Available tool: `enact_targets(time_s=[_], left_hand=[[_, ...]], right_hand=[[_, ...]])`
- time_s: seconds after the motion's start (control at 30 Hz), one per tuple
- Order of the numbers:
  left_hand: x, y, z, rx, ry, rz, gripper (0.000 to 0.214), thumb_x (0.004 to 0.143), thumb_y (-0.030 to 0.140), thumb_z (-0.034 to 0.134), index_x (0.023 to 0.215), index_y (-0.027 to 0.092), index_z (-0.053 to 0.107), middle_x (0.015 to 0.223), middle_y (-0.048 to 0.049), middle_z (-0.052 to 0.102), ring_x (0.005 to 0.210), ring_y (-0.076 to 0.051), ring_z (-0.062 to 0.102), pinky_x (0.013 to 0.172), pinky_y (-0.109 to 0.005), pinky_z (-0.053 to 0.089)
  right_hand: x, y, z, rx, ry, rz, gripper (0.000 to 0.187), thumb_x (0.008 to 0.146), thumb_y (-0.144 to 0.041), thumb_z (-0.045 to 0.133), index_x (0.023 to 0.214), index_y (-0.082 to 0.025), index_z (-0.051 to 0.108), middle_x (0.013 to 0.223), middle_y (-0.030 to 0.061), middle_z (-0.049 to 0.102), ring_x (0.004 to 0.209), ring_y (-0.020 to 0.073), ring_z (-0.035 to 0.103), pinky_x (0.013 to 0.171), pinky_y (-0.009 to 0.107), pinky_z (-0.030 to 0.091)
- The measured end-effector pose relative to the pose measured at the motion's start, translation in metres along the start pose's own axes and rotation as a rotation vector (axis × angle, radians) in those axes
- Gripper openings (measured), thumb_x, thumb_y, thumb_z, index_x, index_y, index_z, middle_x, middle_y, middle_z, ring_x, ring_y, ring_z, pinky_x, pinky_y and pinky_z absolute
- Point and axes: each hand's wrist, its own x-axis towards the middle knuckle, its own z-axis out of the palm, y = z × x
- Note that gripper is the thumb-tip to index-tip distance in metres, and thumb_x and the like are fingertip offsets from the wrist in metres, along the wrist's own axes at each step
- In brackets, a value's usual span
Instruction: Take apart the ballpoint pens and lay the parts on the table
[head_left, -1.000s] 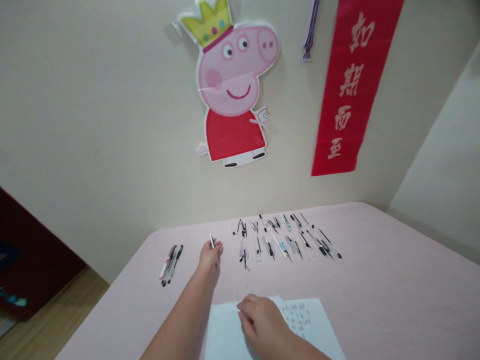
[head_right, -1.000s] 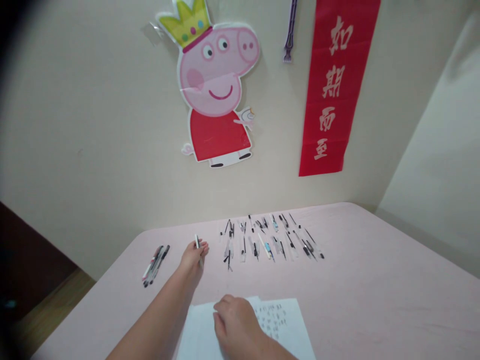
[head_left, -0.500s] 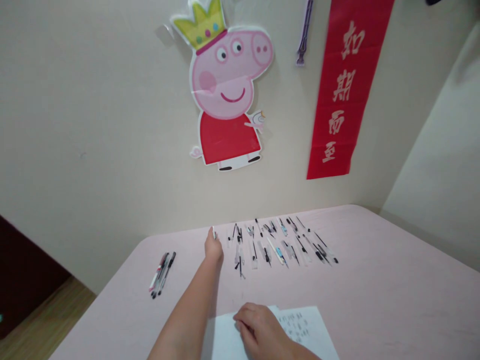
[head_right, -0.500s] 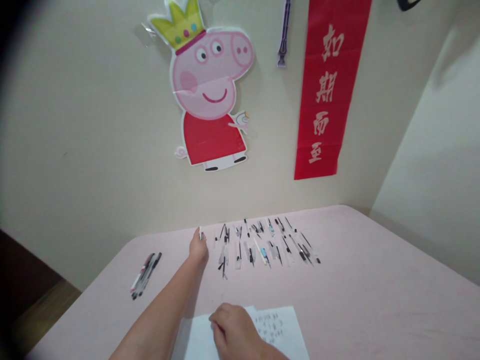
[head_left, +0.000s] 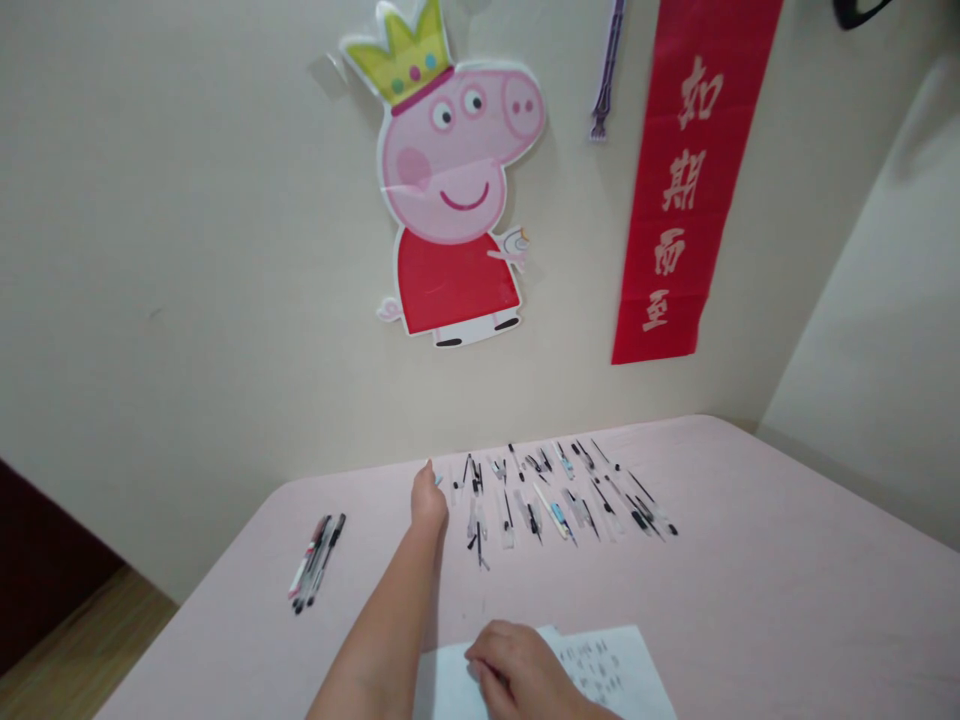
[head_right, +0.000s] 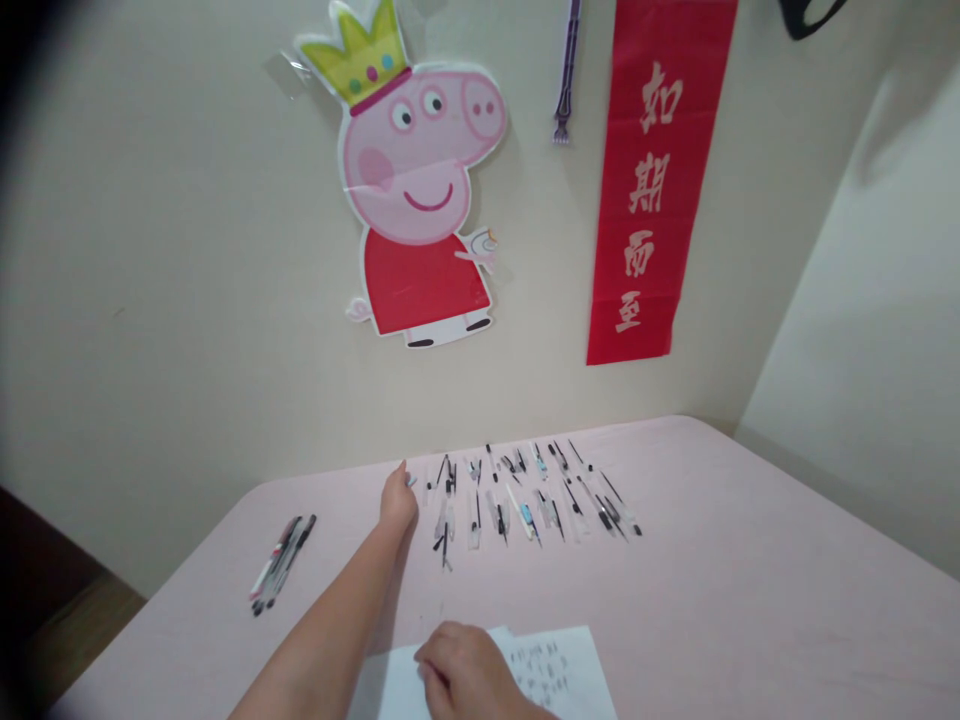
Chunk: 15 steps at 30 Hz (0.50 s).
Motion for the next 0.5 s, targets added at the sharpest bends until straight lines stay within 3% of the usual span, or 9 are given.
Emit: enact_targets(time_s=[0.3,0.5], left_hand=[[0.004,-0.004,0.0,0.28,-0.052,0.107,0.043,0.067,-0.004,0.049,0.103,0.015,0.065,0.126,-0.0122,0.058,0.129,-0.023,0.043,0.109,-0.033,0.029],[0.003,-0.005,-0.012,0.495,-0.082,0.195,0.046,0.069,0.0,0.053,0.112,0.013,0.061,0.126,-0.0135,0.057,0.127,-0.022,0.044,0.109,-0.032,0.029]], right_hand=[[-0.003,0.006,0.005,0.002,0.021,-0.016,0.024,0.078,-0.013,0.049,0.091,-0.017,0.069,0.084,0.0066,0.07,0.079,0.0178,0.063,0.072,0.025,0.046],[-0.003,0.008,0.008,0.012,0.033,-0.013,0.024,0.077,-0.011,0.049,0.09,-0.017,0.068,0.084,0.0065,0.069,0.079,0.0174,0.063,0.073,0.025,0.046]])
